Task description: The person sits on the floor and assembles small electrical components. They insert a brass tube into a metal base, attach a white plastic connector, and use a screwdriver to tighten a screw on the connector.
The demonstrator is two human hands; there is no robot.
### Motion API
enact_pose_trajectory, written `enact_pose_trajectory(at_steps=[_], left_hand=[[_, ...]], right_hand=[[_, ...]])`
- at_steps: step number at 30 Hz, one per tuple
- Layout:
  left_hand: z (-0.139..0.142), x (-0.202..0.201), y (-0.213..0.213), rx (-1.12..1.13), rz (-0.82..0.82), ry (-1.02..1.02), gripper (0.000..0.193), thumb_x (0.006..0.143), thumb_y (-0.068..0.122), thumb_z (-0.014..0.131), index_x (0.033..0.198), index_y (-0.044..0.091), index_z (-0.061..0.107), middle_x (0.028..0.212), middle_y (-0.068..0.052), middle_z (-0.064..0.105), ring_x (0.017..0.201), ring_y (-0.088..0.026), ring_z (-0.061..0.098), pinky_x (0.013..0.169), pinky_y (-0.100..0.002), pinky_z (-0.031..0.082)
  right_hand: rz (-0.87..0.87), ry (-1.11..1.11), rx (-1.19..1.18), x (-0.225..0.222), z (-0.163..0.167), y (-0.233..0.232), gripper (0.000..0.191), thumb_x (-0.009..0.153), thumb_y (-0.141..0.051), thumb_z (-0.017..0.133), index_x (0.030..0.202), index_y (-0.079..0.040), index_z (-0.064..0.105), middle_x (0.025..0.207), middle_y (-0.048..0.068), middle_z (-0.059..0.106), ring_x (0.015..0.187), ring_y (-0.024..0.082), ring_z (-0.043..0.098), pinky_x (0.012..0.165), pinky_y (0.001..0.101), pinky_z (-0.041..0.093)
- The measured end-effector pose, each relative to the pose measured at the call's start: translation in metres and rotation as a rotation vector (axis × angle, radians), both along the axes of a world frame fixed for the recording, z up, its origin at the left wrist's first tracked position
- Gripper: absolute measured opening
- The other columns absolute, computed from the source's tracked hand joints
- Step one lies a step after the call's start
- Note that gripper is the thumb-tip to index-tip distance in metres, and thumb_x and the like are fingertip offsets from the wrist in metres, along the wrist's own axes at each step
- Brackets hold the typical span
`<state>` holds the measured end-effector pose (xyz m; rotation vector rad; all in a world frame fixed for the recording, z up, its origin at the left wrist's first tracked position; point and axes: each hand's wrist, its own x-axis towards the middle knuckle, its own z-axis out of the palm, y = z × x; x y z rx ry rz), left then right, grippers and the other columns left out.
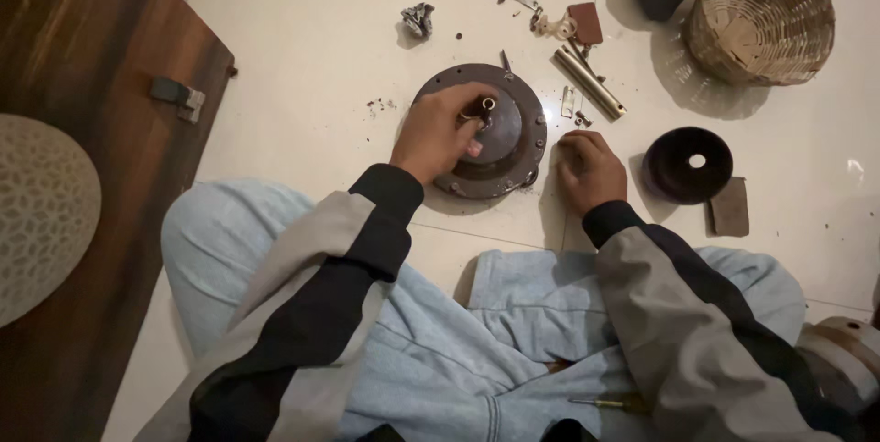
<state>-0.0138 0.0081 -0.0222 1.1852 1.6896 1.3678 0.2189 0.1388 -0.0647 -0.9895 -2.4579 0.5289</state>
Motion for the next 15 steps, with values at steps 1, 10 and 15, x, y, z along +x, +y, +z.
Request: enact_pose_trajectory(at_steps=[1, 10, 15], left_hand=[[0.002, 0.000, 0.000, 0.009, 0.013, 0.003, 0.032, 0.091, -0.002, 0.065, 0.120, 0.012, 0.068, 0.102, -0.010, 0.078, 0.069, -0.017, 0.079, 0.064, -0.029, 0.063], [0.020, 0.004, -0.007, -0.018, 0.130, 0.204, 0.022, 0.089, 0.006, 0.071, 0.110, 0.012, 0.073, 0.085, -0.007, 0.078, 0.058, -0.015, 0.073, 0.061, -0.030, 0.058], [0.027, 0.001, -0.012, -0.130, 0.180, 0.247, 0.013, 0.086, 0.013, 0.075, 0.099, 0.011, 0.076, 0.083, -0.006, 0.078, 0.056, -0.016, 0.072, 0.059, -0.032, 0.056]], right_hand=[[-0.007, -0.008, 0.009, 0.000, -0.001, 0.001, 0.025, 0.087, -0.013, 0.071, 0.112, -0.012, 0.071, 0.124, 0.004, 0.069, 0.106, 0.031, 0.069, 0.089, 0.0393, 0.056], [-0.015, -0.040, 0.026, 0.004, -0.007, 0.001, 0.020, 0.087, -0.013, 0.073, 0.107, -0.012, 0.074, 0.124, 0.002, 0.069, 0.106, 0.030, 0.069, 0.089, 0.0393, 0.056], [-0.026, -0.036, 0.025, 0.002, -0.004, -0.001, 0.017, 0.090, -0.013, 0.072, 0.107, -0.012, 0.074, 0.123, 0.001, 0.070, 0.107, 0.028, 0.069, 0.091, 0.0383, 0.056]])
